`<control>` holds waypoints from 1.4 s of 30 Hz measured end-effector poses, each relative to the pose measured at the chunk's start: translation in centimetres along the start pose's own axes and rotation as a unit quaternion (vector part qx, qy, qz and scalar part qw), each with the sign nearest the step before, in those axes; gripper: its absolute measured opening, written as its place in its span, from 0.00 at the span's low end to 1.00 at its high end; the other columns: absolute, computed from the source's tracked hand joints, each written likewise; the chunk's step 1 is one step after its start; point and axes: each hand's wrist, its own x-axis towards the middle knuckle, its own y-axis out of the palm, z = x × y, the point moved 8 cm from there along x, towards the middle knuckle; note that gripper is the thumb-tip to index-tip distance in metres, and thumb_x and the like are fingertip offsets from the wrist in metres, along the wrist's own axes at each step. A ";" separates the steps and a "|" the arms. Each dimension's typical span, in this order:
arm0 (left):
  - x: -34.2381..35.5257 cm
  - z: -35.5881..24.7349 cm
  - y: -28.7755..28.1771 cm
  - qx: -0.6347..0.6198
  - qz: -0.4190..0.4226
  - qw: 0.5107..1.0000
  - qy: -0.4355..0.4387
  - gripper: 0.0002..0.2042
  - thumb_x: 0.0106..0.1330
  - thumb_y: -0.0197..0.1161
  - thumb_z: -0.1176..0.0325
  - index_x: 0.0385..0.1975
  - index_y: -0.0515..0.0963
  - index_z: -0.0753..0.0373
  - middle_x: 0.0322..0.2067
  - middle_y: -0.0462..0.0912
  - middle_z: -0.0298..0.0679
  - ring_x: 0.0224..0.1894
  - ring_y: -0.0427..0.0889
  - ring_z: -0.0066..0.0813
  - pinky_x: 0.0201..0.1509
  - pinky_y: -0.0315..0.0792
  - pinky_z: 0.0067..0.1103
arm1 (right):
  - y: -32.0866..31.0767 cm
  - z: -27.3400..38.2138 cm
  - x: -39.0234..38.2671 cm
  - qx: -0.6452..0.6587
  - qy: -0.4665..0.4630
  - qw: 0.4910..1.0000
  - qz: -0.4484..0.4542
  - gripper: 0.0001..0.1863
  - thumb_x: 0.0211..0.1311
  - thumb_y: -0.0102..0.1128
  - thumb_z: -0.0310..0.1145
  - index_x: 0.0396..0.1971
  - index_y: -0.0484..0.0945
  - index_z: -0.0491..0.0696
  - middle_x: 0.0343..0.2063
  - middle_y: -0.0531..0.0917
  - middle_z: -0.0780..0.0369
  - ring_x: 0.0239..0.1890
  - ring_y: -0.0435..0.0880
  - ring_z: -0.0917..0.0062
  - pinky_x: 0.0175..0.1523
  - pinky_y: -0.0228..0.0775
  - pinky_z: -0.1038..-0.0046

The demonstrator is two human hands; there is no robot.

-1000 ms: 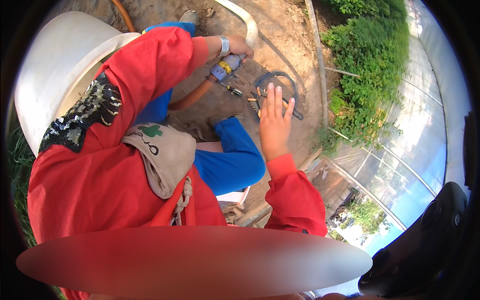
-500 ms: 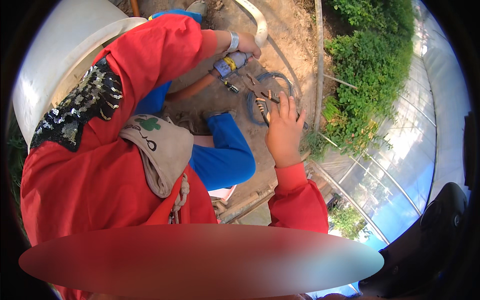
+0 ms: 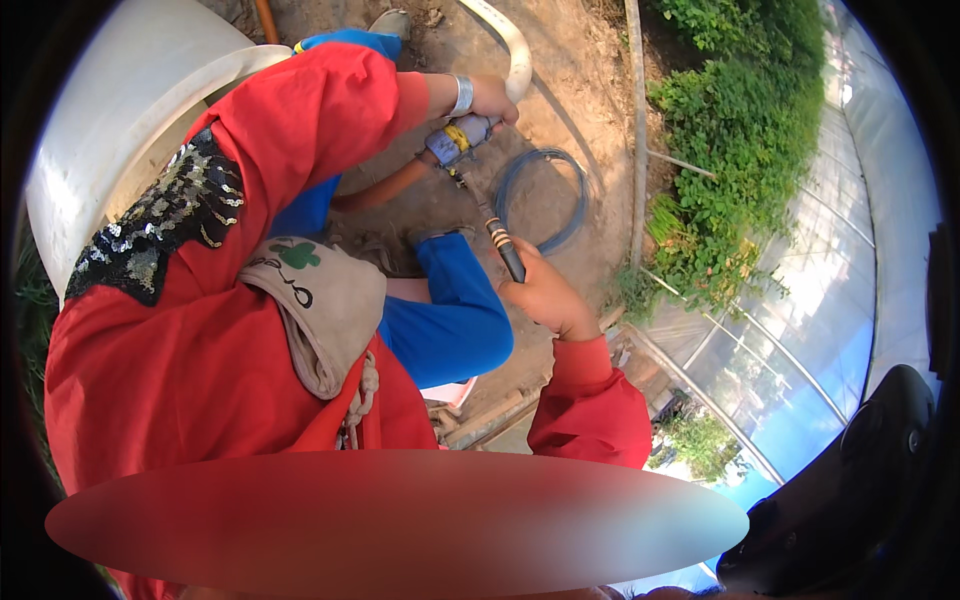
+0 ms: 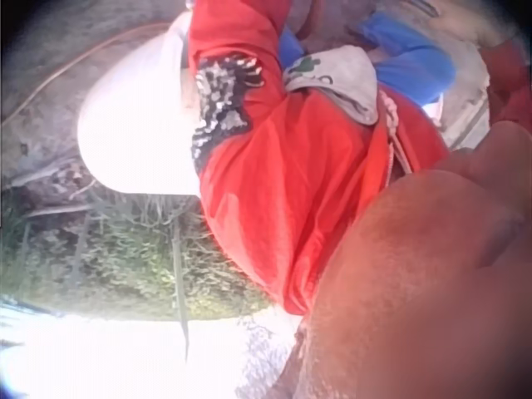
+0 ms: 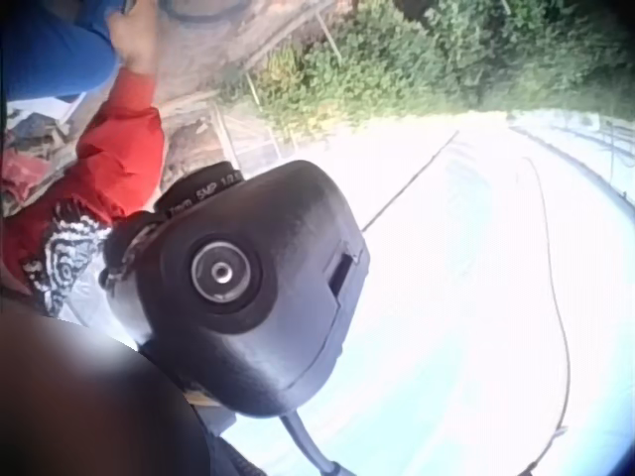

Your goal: The person uses pliers to cut a blue hose and then secures a connector onto a white pipe using a screwdriver. The person works on the ground in an outdoor area.

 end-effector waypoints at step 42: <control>0.1 -0.3 0.8 0.046 -0.135 0.990 0.019 0.19 0.54 0.63 0.60 0.38 0.75 0.71 0.24 0.84 0.42 0.26 0.84 0.32 0.35 0.76 0.28 | -1.8 1.3 1.9 -0.357 0.304 0.881 -0.064 0.18 0.59 0.54 0.34 0.50 0.79 0.49 0.60 0.65 0.61 0.63 0.62 0.59 0.65 0.48 0.37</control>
